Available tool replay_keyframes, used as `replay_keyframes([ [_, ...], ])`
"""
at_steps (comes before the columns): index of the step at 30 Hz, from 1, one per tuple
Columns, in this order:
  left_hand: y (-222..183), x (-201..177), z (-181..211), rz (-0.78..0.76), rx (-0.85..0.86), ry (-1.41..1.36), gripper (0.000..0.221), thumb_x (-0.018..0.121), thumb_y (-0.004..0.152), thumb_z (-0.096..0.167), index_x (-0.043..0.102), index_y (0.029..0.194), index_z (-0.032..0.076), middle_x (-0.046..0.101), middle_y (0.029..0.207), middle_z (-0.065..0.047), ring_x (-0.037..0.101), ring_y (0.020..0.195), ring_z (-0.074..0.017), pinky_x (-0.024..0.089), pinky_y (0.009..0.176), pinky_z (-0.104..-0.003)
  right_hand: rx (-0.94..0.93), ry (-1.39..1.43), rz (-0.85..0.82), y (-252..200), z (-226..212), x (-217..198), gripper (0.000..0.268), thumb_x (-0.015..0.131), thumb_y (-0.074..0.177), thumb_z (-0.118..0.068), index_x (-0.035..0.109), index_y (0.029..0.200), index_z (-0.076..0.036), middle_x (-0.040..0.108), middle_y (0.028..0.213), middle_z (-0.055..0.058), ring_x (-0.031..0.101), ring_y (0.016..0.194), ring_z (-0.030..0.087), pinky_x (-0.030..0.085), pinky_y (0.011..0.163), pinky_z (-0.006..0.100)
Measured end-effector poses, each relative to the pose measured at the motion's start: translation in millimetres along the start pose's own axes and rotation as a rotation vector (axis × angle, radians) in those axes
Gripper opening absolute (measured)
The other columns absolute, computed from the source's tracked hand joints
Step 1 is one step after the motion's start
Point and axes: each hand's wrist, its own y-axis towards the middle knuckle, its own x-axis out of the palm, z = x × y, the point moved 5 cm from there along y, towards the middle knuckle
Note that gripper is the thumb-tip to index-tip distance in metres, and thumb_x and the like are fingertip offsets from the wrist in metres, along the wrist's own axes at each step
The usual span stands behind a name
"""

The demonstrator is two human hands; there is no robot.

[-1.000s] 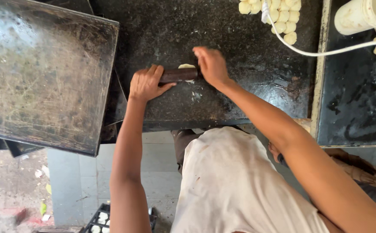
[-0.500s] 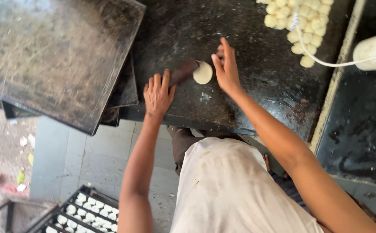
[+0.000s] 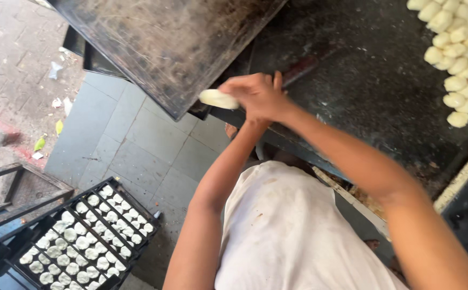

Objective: The person prepares dough by rolling small portions into flat discs with a rolling pin and placing them onto a metal baking tray.

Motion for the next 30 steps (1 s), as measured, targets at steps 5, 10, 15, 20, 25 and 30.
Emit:
replay_keyframes([
  [5, 8.2, -4.8, -11.0, -0.040, 0.057, -0.091, 0.059, 0.073, 0.090, 0.028, 0.051, 0.139, 0.006, 0.059, 0.112, -0.013, 0.065, 0.097, -0.0311, 0.058, 0.073, -0.042, -0.606, -0.600, 0.087, 59.5, -28.9, 100.4, 0.023, 0.059, 0.102, -0.029, 0.073, 0.092, -0.013, 0.074, 0.095, 0.000, 0.071, 0.097, 0.020, 0.039, 0.100, 0.049],
  [10, 3.8, -13.3, -12.6, -0.097, 0.135, -0.135, 0.059, 0.074, 0.089, 0.027, 0.051, 0.139, 0.005, 0.059, 0.111, -0.015, 0.065, 0.096, -0.0336, 0.058, 0.074, -0.046, -0.076, -0.590, 0.291, 65.7, -2.3, 84.3, 0.035, 0.062, 0.107, -0.025, 0.068, 0.075, -0.012, 0.064, 0.069, 0.003, 0.067, 0.078, 0.020, 0.044, 0.117, 0.042],
  [15, 14.6, 5.6, -20.8, -0.148, 0.145, -0.134, 0.054, 0.074, 0.092, 0.033, 0.054, 0.135, 0.007, 0.060, 0.121, -0.016, 0.064, 0.106, -0.0361, 0.057, 0.086, -0.048, -0.418, -0.625, 0.243, 37.6, -22.5, 69.5, 0.023, 0.070, 0.098, -0.032, 0.070, 0.083, -0.014, 0.070, 0.081, 0.002, 0.070, 0.086, 0.020, 0.044, 0.111, 0.051],
  [20, 10.4, -12.3, -16.2, -0.201, 0.202, -0.049, 0.063, 0.072, 0.089, 0.039, 0.053, 0.132, -0.001, 0.056, 0.113, -0.018, 0.062, 0.100, -0.0376, 0.061, 0.070, -0.044, -0.122, -0.683, 0.845, -77.0, 7.9, -83.0, 0.020, 0.072, 0.097, -0.025, 0.072, 0.105, -0.007, 0.072, 0.108, 0.011, 0.068, 0.103, 0.034, 0.049, 0.094, 0.045],
  [25, 42.3, -19.9, 8.1, -0.117, 0.290, 0.048, 0.057, 0.066, 0.101, 0.047, 0.055, 0.129, -0.002, 0.054, 0.109, -0.019, 0.062, 0.097, -0.0367, 0.061, 0.058, -0.041, 0.526, -1.079, 1.139, -199.6, 90.7, -272.5, 0.029, 0.069, 0.098, -0.005, 0.065, 0.126, 0.000, 0.070, 0.116, 0.020, 0.069, 0.111, 0.034, 0.042, 0.110, 0.057],
  [30, 53.3, -17.0, 6.5, -0.161, 0.245, 0.067, 0.059, 0.066, 0.099, 0.047, 0.054, 0.126, -0.004, 0.055, 0.109, -0.020, 0.064, 0.093, -0.0357, 0.062, 0.054, -0.040, 0.906, -1.554, 0.640, -233.9, 177.0, -365.1, 0.020, 0.068, 0.094, 0.005, 0.077, 0.107, -0.007, 0.074, 0.100, 0.015, 0.071, 0.102, 0.031, 0.027, 0.125, 0.059],
])
